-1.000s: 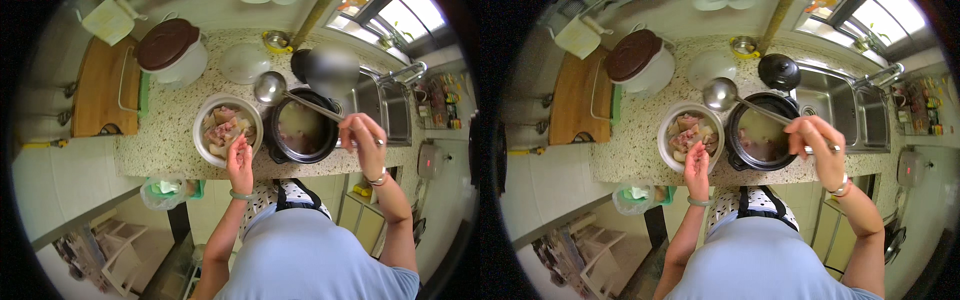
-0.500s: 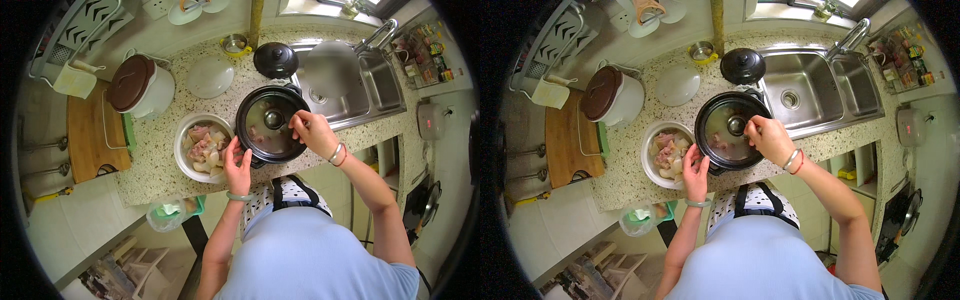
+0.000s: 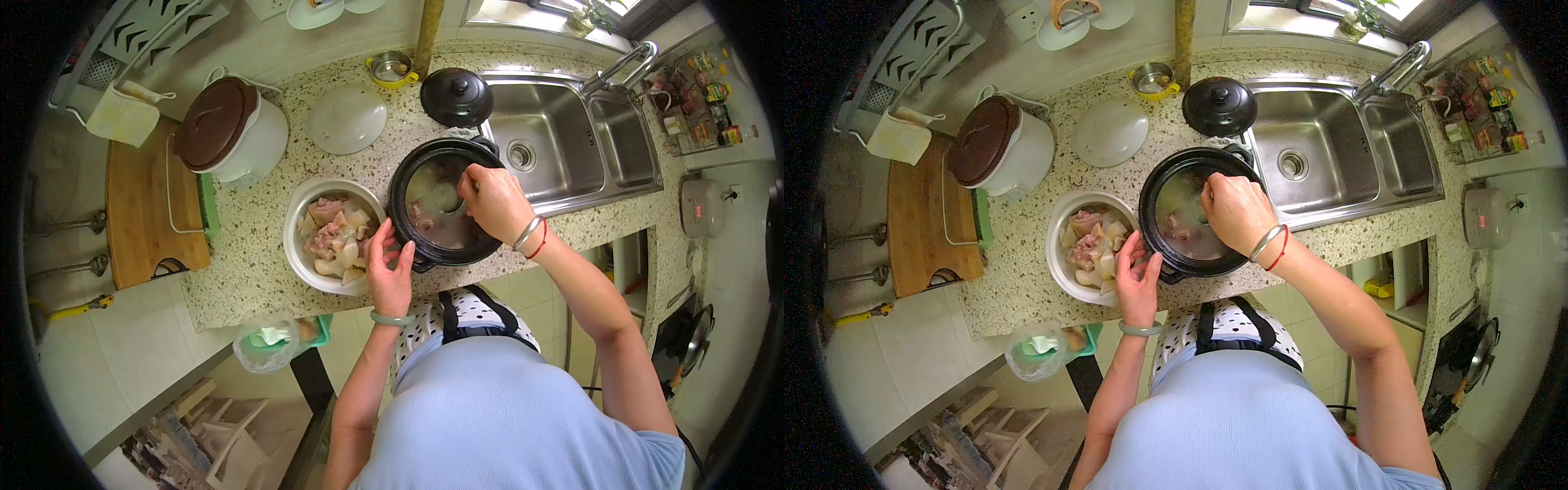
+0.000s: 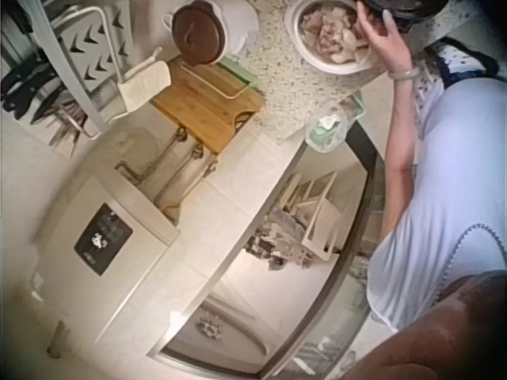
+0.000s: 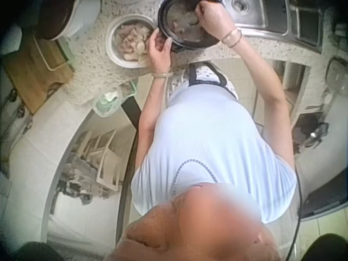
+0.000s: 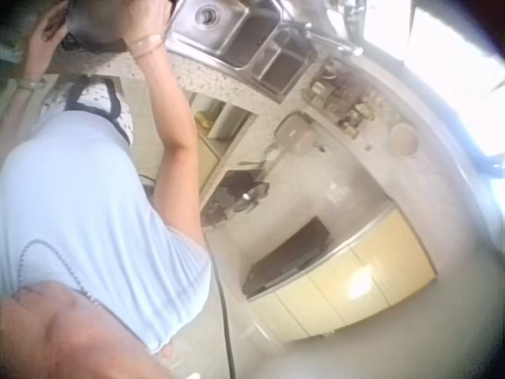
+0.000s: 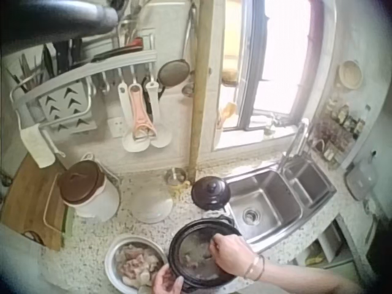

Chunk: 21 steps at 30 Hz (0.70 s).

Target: The person uses a ladle to transfer cooked meat and vegetables from a black pot to a white bowl. The person repeatedly scoops the contents and places them into the bowl until the pot is empty.

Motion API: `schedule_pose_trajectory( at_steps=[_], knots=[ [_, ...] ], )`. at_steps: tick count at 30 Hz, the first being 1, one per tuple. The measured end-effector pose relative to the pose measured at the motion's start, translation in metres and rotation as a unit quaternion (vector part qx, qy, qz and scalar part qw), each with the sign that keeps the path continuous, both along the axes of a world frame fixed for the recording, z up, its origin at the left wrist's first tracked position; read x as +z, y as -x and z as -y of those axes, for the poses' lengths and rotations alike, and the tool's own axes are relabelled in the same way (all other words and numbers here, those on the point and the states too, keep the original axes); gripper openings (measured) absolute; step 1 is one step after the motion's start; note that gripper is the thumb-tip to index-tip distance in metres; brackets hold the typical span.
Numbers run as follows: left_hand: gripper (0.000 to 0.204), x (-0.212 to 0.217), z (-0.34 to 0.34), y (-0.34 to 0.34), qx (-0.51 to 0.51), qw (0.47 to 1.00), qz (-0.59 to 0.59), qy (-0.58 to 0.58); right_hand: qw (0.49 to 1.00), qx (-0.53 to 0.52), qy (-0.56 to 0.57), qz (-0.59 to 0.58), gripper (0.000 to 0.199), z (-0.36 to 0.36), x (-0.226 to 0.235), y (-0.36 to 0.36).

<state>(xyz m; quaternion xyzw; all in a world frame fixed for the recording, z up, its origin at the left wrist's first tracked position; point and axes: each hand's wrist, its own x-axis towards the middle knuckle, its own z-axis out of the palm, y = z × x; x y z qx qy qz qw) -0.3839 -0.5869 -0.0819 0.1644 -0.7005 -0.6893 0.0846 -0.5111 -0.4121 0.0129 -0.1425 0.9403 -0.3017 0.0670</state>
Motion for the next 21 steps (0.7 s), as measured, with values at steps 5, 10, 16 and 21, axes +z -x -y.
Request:
schedule_pose_trajectory(
  at_steps=[5,10,16,21],
  knots=[
    [0.053,-0.003,0.002,0.000,0.002,1.000,-0.007,0.012,0.998,-0.011,-0.047,-0.043,0.014,-0.004,0.013,0.002],
    [0.053,-0.001,0.001,0.002,0.001,1.000,-0.008,0.015,0.994,-0.004,-0.106,-0.037,0.019,-0.008,0.002,0.005],
    [0.054,0.002,0.004,0.002,-0.006,1.000,-0.002,0.007,0.990,0.005,-0.142,-0.022,0.020,0.008,0.013,0.010],
    [0.055,0.004,0.006,0.000,-0.012,1.000,0.016,0.021,0.986,0.001,-0.168,0.006,0.018,0.016,0.033,0.007]
  ],
)
